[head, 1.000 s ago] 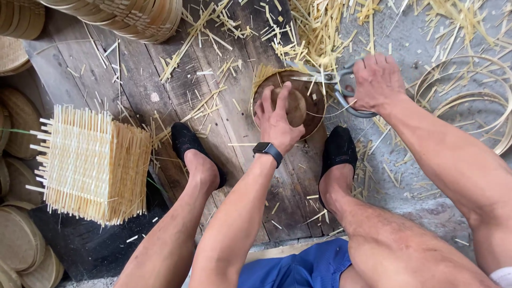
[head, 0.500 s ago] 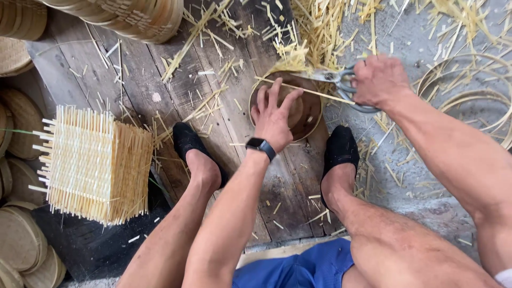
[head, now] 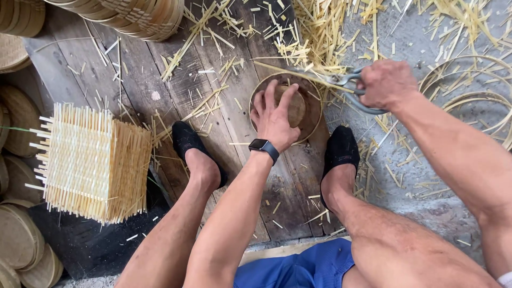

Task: Weaving and trimming bamboo strips using a mold and scissors to create circular trays.

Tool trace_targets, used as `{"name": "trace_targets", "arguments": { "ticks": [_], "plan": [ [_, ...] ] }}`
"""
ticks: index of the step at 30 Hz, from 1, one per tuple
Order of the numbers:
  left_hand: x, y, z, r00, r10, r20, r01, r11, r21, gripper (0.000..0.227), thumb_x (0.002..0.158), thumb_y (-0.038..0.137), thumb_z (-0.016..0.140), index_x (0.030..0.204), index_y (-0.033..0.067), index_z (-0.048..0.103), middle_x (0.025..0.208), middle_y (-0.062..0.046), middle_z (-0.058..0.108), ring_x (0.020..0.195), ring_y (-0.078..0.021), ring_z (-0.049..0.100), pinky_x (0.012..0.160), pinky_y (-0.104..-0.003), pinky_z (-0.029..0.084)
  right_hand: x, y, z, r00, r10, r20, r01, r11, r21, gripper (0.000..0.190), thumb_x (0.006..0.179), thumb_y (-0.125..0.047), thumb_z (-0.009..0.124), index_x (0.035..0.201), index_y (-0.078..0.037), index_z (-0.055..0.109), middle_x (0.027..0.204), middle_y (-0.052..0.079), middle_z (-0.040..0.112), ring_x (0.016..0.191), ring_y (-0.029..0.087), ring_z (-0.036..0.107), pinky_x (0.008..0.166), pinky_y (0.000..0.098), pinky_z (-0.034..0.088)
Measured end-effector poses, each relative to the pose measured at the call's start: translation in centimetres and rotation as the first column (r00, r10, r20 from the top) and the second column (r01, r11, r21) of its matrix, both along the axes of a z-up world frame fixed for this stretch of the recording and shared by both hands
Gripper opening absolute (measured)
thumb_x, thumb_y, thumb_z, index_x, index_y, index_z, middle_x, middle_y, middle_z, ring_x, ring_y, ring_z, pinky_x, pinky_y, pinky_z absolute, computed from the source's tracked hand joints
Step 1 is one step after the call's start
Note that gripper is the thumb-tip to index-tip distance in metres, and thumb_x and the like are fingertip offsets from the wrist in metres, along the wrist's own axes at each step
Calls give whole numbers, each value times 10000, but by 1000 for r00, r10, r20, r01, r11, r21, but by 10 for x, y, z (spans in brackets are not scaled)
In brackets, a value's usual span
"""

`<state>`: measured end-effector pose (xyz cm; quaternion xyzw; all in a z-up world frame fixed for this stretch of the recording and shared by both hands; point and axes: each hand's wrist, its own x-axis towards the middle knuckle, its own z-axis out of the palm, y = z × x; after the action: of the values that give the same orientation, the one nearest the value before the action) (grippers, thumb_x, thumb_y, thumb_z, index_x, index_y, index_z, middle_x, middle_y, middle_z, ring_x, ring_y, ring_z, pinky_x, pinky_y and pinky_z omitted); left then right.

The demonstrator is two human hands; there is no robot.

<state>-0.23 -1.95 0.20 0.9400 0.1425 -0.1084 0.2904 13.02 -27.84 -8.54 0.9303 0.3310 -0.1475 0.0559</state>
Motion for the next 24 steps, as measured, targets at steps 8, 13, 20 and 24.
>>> {"name": "trace_targets", "arguments": {
  "ticks": [8,13,20,24],
  "plan": [
    [3,9,-9,997,35,-66,-36,999,-18,993,595,330,930,1462,350,447,1529,-191,292,1398,-480,267,1112,-613,321,-7,-40,-39,847,-472,-246,496,867,42,659,1044,-634,605,988,17,694,940,174,640,919,310,610,883,468,507],
    [16,81,-126,948,251,194,-256,967,-3,524,1079,470,702,1495,184,565,1547,-226,525,1455,-404,427,1199,-577,273,-27,-30,-44,784,-602,-151,609,793,-3,890,682,-456,931,1243,119,548,1207,286,463,1152,417,482,1029,515,395],
    [78,56,-79,977,124,-175,-152,975,-162,362,850,513,760,1050,221,834,1114,-86,798,1079,-266,700,1084,-383,434,-60,57,0,449,-196,-872,841,422,338,471,884,-285,801,1238,-5,668,1020,107,740,881,171,729,771,324,609],
    [87,33,-75,971,164,-176,-202,954,-221,330,760,472,820,991,236,838,1048,-81,734,1008,-264,700,931,-413,530,-64,60,-8,326,-361,-874,926,310,217,292,868,-201,816,1039,32,775,821,106,759,693,179,705,617,348,596]
  ]
}}
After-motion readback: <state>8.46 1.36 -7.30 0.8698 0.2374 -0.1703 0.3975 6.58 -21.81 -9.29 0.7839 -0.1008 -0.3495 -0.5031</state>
